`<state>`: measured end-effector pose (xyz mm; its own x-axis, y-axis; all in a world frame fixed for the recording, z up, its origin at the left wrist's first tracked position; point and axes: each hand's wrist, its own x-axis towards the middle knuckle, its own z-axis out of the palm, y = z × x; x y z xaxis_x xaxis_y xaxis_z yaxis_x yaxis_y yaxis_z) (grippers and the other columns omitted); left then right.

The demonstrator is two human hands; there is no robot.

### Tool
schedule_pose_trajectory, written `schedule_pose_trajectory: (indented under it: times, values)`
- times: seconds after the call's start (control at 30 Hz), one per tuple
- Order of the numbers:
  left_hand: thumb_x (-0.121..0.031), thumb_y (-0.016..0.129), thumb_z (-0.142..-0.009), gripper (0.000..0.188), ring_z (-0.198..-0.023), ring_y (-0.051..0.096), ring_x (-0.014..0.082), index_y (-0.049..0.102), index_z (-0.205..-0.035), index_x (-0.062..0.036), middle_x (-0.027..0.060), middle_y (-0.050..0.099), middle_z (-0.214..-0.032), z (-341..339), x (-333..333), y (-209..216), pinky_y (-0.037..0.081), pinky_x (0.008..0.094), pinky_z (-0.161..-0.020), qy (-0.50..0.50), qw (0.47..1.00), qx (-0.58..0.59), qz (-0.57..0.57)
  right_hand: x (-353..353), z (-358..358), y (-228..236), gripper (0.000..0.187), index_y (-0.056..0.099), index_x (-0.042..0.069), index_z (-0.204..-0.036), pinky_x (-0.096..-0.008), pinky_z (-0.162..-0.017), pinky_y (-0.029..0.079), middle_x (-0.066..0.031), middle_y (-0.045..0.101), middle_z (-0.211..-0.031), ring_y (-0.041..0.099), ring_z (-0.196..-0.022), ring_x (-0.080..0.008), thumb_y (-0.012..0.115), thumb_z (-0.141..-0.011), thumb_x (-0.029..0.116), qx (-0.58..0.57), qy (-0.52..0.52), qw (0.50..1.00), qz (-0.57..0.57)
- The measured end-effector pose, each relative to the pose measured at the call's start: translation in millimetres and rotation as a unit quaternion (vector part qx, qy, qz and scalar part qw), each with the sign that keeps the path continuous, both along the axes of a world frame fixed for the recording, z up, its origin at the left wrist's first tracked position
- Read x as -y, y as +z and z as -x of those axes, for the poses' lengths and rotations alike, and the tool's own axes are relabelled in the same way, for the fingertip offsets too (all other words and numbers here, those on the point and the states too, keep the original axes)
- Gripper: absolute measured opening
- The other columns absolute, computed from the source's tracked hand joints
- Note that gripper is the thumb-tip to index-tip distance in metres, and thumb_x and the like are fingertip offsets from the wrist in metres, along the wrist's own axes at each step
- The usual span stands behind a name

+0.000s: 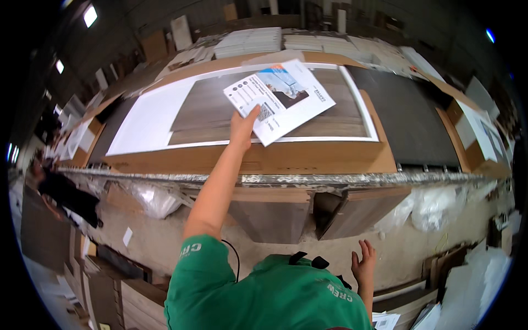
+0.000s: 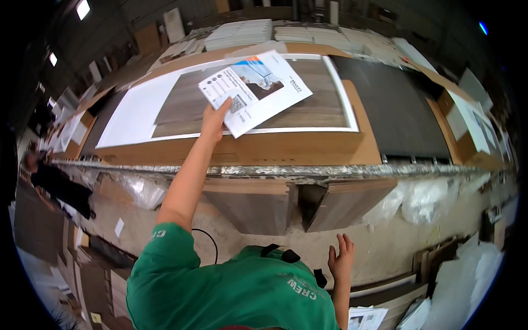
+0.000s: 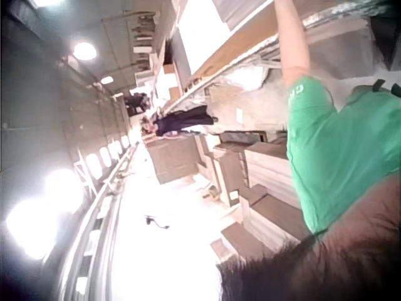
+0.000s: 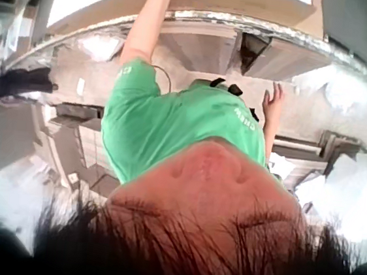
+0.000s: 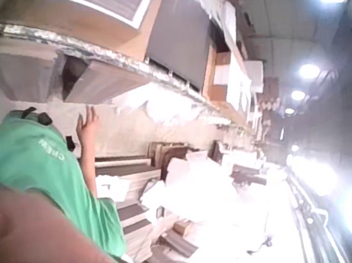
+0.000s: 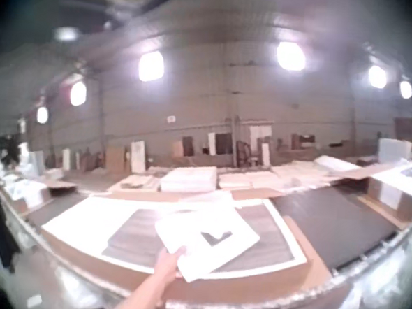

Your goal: The person places wooden panels into a shipping box and adds foam protective inserts around the edges.

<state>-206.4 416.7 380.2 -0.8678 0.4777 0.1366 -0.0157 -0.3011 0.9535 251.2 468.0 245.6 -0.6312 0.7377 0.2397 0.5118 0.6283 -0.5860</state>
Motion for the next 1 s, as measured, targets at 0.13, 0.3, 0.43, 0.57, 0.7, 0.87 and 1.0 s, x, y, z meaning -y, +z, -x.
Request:
schedule_pose_trajectory:
  times: [0.13,0.3,0.43,0.57,0.7,0.87,1.0]
  values:
    - [-0.020,0.063,-0.067,0.051,-0.106,0.034,0.0359,0.039,-0.103,0.0067,0.0247,0.039,-0.111,0.7,18.7,-1.8,0.029,0.0407,-0.087,0.317,0.852,-0.362,0.205,-2.6,-8.3,-23.6,0.034,0.049,0.005,-0.101,-0.0400,-0.079,0.037,-0.0195,0.045,-0.105,0.043,-0.094,-0.0354,0.055,-0.068,0.006,0.029,-0.029,0.999,-0.001]
    - [-0.009,0.060,-0.067,0.013,-0.092,0.048,0.0294,0.056,-0.078,-0.0035,0.0117,0.053,-0.094,-65.2,23.8,-42.1,0.036,0.0377,-0.080,0.166,0.829,-0.530,0.070,11.8,-16.6,-50.5,0.033,0.050,0.004,-0.099,-0.0400,-0.080,0.037,-0.0196,0.047,-0.103,0.044,-0.093,-0.0358,0.056,-0.066,0.006,0.064,-0.049,0.995,0.058]
    - [-0.007,0.060,-0.067,0.008,-0.084,0.053,0.0248,0.058,-0.075,-0.0034,0.0089,0.058,-0.083,-156.0,-0.8,-70.0,0.039,0.0345,-0.075,-0.063,0.894,-0.441,0.036,21.0,-22.9,-65.4,0.033,0.050,0.004,-0.099,-0.0395,-0.081,0.037,-0.0204,0.047,-0.103,0.044,-0.095,-0.0362,0.056,-0.066,0.008,0.069,-0.085,0.988,0.109]
    - [-0.011,0.061,-0.068,0.012,-0.080,0.054,0.0250,0.059,-0.077,-0.0025,0.0102,0.059,-0.082,-242.4,-11.5,-115.0,0.040,0.0324,-0.073,-0.353,0.881,-0.311,0.051,25.8,-39.9,-86.4,0.034,0.050,0.005,-0.099,-0.0385,-0.079,0.039,-0.0194,0.049,-0.102,0.047,-0.092,-0.0357,0.056,-0.066,0.009,0.062,-0.171,0.976,0.117]
    - [-0.018,0.060,-0.070,0.022,-0.082,0.054,0.0263,0.059,-0.084,-0.0012,0.0133,0.058,-0.085,-278.1,-22.9,-147.4,0.042,0.0328,-0.071,-0.612,0.691,-0.364,0.120,36.5,-75.1,-106.3,0.032,0.051,0.007,-0.099,-0.0379,-0.079,0.040,-0.0167,0.049,-0.102,0.047,-0.092,-0.0339,0.051,-0.068,0.014,0.102,-0.294,0.922,0.231]
    - [-0.029,0.061,-0.068,0.038,-0.089,0.053,0.0281,0.055,-0.096,-0.0037,0.0166,0.056,-0.093,-296.9,-39.2,-178.0,0.040,0.0330,-0.077,-0.697,0.538,-0.357,0.311,107.8,-175.1,-176.8,0.030,0.056,0.008,-0.092,-0.0375,-0.072,0.044,-0.0174,0.055,-0.091,0.052,-0.086,-0.0324,0.050,-0.064,0.013,0.177,-0.452,0.783,0.389]
    - [-0.029,0.059,-0.069,0.037,-0.091,0.052,0.0281,0.056,-0.097,-0.0054,0.0153,0.055,-0.097,-312.9,-49.5,-204.2,0.040,0.0338,-0.077,-0.696,0.467,-0.389,0.383,217.0,-237.3,-209.8,0.031,0.057,0.002,-0.088,-0.0356,-0.075,0.043,-0.0188,0.055,-0.093,0.052,-0.088,-0.0302,0.059,-0.062,0.018,0.234,-0.539,0.630,0.507]
